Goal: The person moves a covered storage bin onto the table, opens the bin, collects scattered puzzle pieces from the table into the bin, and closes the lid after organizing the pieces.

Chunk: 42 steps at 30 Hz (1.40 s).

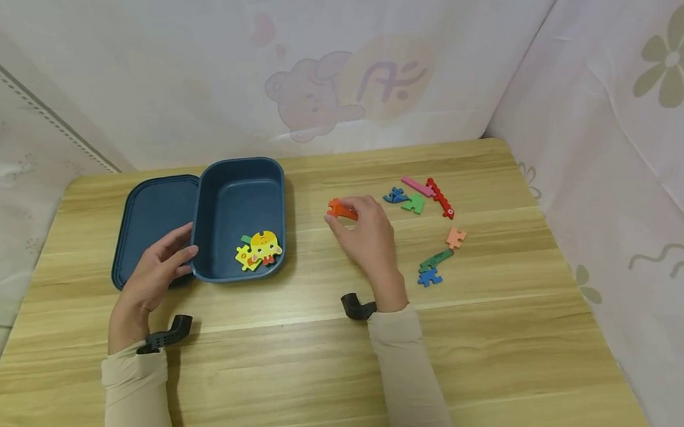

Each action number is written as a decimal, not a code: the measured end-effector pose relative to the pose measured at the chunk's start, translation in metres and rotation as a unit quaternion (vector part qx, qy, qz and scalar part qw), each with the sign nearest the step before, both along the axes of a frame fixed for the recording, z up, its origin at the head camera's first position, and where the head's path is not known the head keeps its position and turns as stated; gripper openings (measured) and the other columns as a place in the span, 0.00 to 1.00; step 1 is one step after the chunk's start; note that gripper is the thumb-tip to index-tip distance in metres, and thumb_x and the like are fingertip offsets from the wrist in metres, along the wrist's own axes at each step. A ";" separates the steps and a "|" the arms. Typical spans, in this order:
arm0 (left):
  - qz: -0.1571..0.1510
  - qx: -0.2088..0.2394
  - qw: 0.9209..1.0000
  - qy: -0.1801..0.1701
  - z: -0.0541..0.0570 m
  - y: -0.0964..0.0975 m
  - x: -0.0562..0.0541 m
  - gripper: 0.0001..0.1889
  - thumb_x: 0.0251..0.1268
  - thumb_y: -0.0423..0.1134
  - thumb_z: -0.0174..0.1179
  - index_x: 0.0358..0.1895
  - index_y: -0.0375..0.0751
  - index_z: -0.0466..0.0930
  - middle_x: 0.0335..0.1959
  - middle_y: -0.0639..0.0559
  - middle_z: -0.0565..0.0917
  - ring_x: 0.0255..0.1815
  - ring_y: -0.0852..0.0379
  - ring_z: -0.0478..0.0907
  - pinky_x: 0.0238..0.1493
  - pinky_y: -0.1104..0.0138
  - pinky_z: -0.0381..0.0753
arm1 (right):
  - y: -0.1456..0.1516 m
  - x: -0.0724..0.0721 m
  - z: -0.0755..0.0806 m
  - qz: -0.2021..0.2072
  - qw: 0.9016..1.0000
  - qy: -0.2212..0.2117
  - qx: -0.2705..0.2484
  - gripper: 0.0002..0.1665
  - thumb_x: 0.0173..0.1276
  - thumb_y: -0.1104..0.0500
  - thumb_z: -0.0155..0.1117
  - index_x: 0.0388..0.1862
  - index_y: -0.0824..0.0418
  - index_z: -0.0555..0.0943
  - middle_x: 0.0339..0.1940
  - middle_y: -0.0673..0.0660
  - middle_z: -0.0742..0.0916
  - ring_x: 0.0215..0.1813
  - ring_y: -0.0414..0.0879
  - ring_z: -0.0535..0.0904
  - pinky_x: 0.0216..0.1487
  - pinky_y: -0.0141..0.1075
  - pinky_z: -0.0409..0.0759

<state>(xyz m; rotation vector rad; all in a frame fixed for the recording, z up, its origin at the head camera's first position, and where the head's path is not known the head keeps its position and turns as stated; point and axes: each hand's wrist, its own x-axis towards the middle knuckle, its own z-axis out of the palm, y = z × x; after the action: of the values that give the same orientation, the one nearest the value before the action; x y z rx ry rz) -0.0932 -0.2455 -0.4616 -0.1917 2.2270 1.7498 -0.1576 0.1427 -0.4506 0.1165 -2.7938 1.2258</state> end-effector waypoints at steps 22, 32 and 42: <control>-0.001 -0.004 1.000 -0.002 0.000 0.000 0.000 0.35 0.84 0.49 0.56 0.86 0.49 0.55 0.83 0.41 0.64 0.65 0.68 0.72 0.54 0.79 0.81 | -0.019 0.005 0.000 0.037 0.999 0.033 -0.020 0.25 0.67 0.48 0.79 0.59 0.58 0.88 0.54 0.58 0.88 0.54 0.54 0.84 0.56 0.51 0.83; 0.000 0.002 1.000 0.003 0.000 -0.001 0.000 0.35 0.84 0.48 0.55 0.86 0.47 0.55 0.83 0.40 0.64 0.64 0.70 0.72 0.54 0.79 0.81 | -0.026 0.006 0.002 0.062 0.996 0.051 -0.043 0.25 0.67 0.49 0.80 0.58 0.58 0.88 0.53 0.57 0.88 0.54 0.54 0.85 0.57 0.49 0.85; 0.002 0.003 1.000 0.000 0.002 0.000 -0.001 0.35 0.84 0.48 0.55 0.86 0.47 0.54 0.83 0.39 0.64 0.64 0.70 0.73 0.54 0.79 0.81 | -0.036 0.008 0.003 0.099 0.990 0.038 -0.097 0.24 0.67 0.51 0.80 0.59 0.56 0.88 0.54 0.54 0.88 0.56 0.52 0.85 0.60 0.46 0.86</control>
<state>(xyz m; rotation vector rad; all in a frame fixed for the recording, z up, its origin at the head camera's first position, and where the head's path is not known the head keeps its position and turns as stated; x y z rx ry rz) -0.0939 -0.2455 -0.4598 -0.1942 2.2214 1.7586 -0.1498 0.1062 -0.4475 0.4246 -2.6321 1.4960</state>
